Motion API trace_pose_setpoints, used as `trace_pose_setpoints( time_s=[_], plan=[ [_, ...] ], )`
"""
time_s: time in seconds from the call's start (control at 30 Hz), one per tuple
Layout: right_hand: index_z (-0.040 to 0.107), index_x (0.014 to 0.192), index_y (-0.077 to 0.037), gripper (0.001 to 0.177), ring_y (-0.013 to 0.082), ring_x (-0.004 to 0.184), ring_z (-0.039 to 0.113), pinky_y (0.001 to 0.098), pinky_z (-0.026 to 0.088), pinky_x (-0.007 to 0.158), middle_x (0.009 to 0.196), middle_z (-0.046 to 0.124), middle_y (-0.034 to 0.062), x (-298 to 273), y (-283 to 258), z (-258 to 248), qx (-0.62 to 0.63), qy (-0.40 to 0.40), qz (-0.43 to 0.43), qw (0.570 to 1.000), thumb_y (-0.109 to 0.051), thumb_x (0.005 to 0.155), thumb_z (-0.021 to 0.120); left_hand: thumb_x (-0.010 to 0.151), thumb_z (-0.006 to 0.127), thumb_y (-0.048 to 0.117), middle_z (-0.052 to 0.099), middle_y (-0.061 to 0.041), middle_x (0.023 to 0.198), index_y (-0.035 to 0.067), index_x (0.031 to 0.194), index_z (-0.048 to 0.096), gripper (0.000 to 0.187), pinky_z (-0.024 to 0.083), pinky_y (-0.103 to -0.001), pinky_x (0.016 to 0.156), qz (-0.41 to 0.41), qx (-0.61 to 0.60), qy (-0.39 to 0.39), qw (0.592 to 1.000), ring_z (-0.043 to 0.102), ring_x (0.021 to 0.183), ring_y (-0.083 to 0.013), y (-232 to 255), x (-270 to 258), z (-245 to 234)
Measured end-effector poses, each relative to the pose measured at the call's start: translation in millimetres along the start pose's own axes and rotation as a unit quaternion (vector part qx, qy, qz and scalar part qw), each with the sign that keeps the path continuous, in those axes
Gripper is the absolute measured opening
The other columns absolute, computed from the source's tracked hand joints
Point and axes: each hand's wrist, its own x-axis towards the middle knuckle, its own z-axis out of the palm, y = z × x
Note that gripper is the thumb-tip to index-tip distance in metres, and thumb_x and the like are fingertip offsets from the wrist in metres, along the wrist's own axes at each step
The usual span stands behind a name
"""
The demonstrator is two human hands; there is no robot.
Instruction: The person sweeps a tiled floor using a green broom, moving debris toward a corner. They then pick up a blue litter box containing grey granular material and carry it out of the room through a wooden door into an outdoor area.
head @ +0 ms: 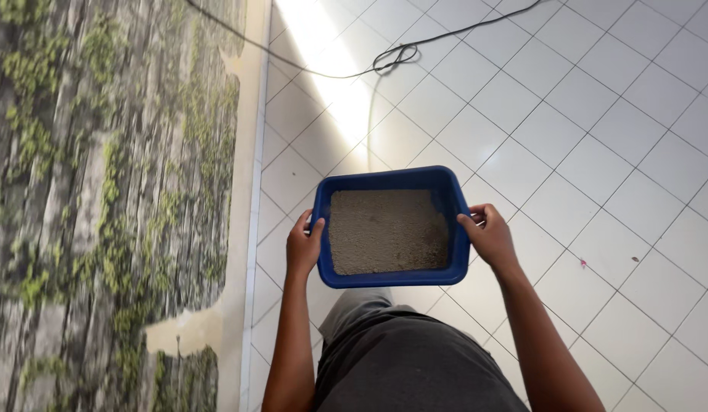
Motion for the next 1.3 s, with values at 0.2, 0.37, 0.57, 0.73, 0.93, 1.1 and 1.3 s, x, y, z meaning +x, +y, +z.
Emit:
trace_pose_setpoints(
  time_s=[0.2, 0.37, 0.57, 0.73, 0.93, 1.1, 1.3],
  plan=[
    [0.064, 0.117, 0.001, 0.037, 0.0129, 0.073, 0.062, 0.0285, 0.051, 0.064, 0.087, 0.065, 0.0066, 90.6, -25.8, -7.0, 0.04, 0.068, 0.057, 0.995, -0.027, 0.094, 0.072, 0.096, 0.065, 0.034, 0.075, -0.012, 0.095, 0.012, 0.142, 0.06, 0.051, 0.055, -0.033, 0.07, 0.06, 0.011, -0.045, 0.997, 0.071, 0.075, -0.0185, 69.1, 121.2, 32.4],
    [0.065, 0.115, 0.0, 0.033, 0.0102, 0.073, 0.057, 0.0265, 0.048, 0.065, 0.087, 0.063, 0.003, 158.1, -51.8, -14.6, 0.09, 0.124, 0.077, 0.985, -0.024, 0.094, 0.073, 0.096, 0.062, 0.036, 0.074, -0.008, 0.095, 0.013, 0.144, 0.055, 0.054, 0.057, -0.034, 0.069, 0.042, 0.05, -0.099, 0.993, 0.071, 0.073, -0.017, 138.9, 202.1, 52.4],
    [0.066, 0.112, 0.0, 0.028, 0.0095, 0.074, 0.06, 0.0256, 0.049, 0.065, 0.087, 0.066, 0.0035, 241.0, -73.1, -24.6, 0.177, 0.155, 0.089, 0.968, -0.02, 0.094, 0.072, 0.097, 0.063, 0.037, 0.073, -0.009, 0.091, 0.013, 0.146, 0.055, 0.055, 0.057, -0.034, 0.07, 0.095, 0.075, -0.111, 0.986, 0.07, 0.073, -0.0168, 202.2, 290.3, 77.2],
    [0.069, 0.109, 0.0, 0.022, 0.0093, 0.074, 0.061, 0.0244, 0.049, 0.067, 0.088, 0.07, 0.0052, 330.4, -85.0, -39.8, 0.198, 0.169, 0.102, 0.96, -0.018, 0.097, 0.069, 0.096, 0.064, 0.037, 0.074, -0.009, 0.087, 0.015, 0.146, 0.056, 0.055, 0.057, -0.035, 0.07, 0.077, 0.079, -0.107, 0.988, 0.07, 0.072, -0.0169, 240.0, 363.1, 114.1],
    [0.067, 0.107, 0.0, 0.02, 0.0098, 0.069, 0.061, 0.0261, 0.049, 0.062, 0.085, 0.069, 0.0057, 462.2, -87.5, -66.7, 0.234, 0.138, 0.114, 0.956, -0.018, 0.097, 0.069, 0.096, 0.066, 0.036, 0.075, -0.011, 0.088, 0.011, 0.138, 0.065, 0.05, 0.058, -0.033, 0.068, 0.061, 0.051, -0.071, 0.994, 0.072, 0.071, -0.0161, 290.4, 443.2, 167.6],
    [0.067, 0.107, 0.0, 0.02, 0.0097, 0.07, 0.06, 0.0255, 0.048, 0.062, 0.086, 0.068, 0.0061, 571.1, -98.4, -91.5, 0.212, 0.108, 0.096, 0.966, -0.017, 0.097, 0.069, 0.095, 0.065, 0.036, 0.075, -0.01, 0.092, 0.011, 0.141, 0.06, 0.053, 0.058, -0.03, 0.062, 0.012, 0.011, -0.066, 0.998, 0.073, 0.069, -0.0152, 333.5, 492.0, 202.4],
    [0.067, 0.109, 0.001, 0.02, 0.0089, 0.072, 0.06, 0.0244, 0.047, 0.065, 0.086, 0.068, 0.0049, 676.3, -146.1, -113.7, 0.182, 0.077, 0.082, 0.977, -0.017, 0.099, 0.068, 0.094, 0.067, 0.034, 0.074, -0.011, 0.09, 0.008, 0.14, 0.061, 0.053, 0.057, -0.032, 0.061, 0.01, -0.026, -0.029, 0.999, 0.071, 0.067, -0.0156, 376.3, 554.9, 234.3]
  ],
)
